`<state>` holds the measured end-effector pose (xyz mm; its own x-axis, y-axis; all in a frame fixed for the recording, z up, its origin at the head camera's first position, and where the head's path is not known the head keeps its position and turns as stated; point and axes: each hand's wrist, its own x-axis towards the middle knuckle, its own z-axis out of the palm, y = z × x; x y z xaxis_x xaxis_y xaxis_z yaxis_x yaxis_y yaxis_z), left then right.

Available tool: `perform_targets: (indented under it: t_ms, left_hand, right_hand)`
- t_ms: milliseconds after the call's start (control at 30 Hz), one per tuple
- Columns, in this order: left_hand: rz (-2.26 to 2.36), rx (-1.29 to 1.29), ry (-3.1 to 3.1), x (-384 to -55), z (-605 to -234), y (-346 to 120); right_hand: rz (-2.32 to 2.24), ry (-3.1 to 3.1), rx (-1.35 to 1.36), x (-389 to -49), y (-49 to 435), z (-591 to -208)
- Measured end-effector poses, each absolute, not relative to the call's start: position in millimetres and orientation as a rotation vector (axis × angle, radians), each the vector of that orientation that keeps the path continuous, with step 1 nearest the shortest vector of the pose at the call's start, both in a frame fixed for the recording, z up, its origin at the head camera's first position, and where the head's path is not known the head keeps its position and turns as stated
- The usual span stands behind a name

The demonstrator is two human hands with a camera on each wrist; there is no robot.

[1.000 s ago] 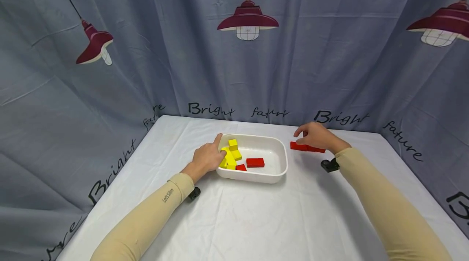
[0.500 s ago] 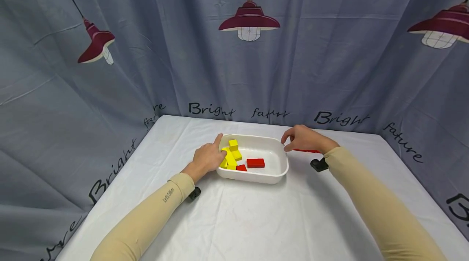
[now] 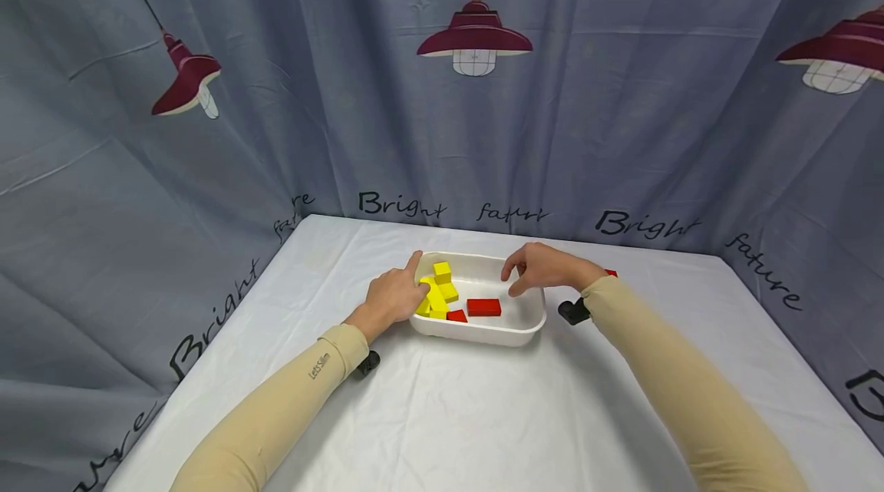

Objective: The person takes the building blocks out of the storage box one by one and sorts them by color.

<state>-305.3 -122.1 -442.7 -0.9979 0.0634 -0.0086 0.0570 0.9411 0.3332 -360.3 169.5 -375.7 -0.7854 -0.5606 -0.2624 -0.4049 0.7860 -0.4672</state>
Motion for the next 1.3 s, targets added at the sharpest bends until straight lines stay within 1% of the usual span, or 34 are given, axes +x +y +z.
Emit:
perform_targets:
  t_ms: [467, 633, 900, 1300]
  left_hand:
    - [0.523, 0.09, 3.08, -306.2, -442.2, -121.1]
    - [0.529, 0.095, 3.084, -306.5, -441.9, -121.4]
    - [0.518, 0.084, 3.077, -307.7, -442.8, -121.5]
    - [0.518, 0.087, 3.081, -307.3, -443.6, -123.0]
  right_hand:
    - [-0.418, 2.5, -0.744, -367.5, 140.0, -384.8]
    - [-0.403, 2.461, -0.684, -370.0, 133.5, -389.4]
    - [-0.394, 2.385, -0.581, -370.8, 125.7, -395.7]
    - [-0.36, 2.342, -0.591, -374.7, 119.7, -404.5]
